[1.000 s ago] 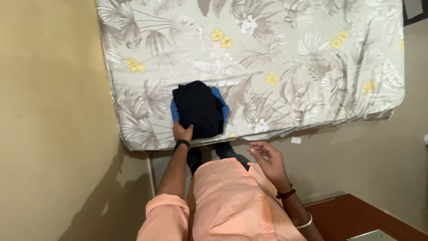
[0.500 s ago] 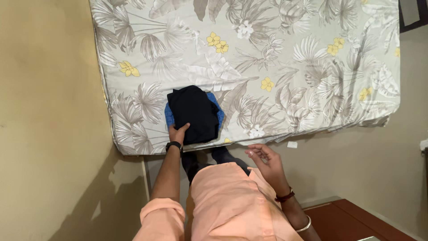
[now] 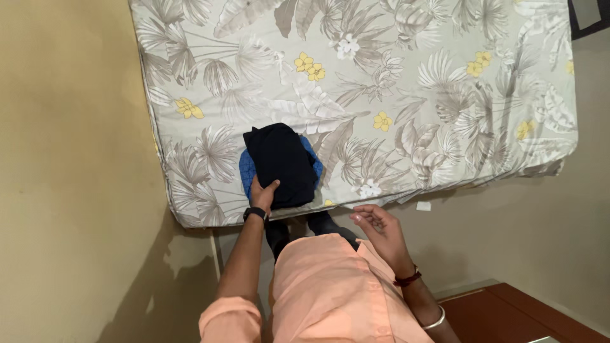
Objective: The person folds a stack of clothes on a table, carries them to a bedroom, and places them one by one into a wardrobe. The items include a light pink shirt, a dark green shirt, a black shirt, a blue towel, and a dark green towel.
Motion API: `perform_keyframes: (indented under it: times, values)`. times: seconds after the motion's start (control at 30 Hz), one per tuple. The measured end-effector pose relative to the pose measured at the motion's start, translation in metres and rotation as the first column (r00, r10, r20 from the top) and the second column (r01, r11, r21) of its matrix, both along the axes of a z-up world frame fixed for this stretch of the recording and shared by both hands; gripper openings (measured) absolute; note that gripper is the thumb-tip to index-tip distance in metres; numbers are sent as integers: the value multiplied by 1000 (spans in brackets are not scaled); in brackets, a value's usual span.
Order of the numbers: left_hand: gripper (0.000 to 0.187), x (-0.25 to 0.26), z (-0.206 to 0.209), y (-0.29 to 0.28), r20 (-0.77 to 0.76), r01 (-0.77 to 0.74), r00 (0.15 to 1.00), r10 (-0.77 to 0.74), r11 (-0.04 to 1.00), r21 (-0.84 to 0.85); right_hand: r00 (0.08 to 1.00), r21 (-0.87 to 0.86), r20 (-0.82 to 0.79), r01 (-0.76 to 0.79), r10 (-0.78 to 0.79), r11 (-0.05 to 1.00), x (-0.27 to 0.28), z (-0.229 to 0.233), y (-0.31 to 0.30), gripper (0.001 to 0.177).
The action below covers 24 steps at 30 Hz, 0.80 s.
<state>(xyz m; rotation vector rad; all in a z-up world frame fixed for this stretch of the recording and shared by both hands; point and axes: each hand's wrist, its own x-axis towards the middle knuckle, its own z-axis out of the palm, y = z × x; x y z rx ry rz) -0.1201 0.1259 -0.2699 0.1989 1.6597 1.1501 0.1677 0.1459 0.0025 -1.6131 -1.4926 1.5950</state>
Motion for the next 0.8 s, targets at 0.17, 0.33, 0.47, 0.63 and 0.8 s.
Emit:
perform_keyframes:
  times: [0.17, 0.33, 0.47, 0.63, 0.8]
  values:
    - [72, 8, 25, -6, 40, 42, 998, -53, 972, 233, 986, -119, -165, -21, 1, 993, -10, 3, 2, 27]
    - [75, 27, 64, -12, -230, 168, 967, -111, 955, 243, 973, -153, -226, -87, 51, 984, -28, 4, 0, 33]
    - [65, 46, 126, -14, -391, 283, 909, -143, 902, 328, 990, -63, -133, -45, 36, 997, -46, -5, 3, 53]
    - [63, 61, 232, -24, -703, 642, 641, -308, 717, 271, 939, -119, -296, 146, -175, 982, -55, -17, 5, 71]
    - [73, 48, 308, -18, -906, 891, 303, -297, 424, 159, 793, -88, -452, 416, -408, 905, -58, -13, 2, 45]
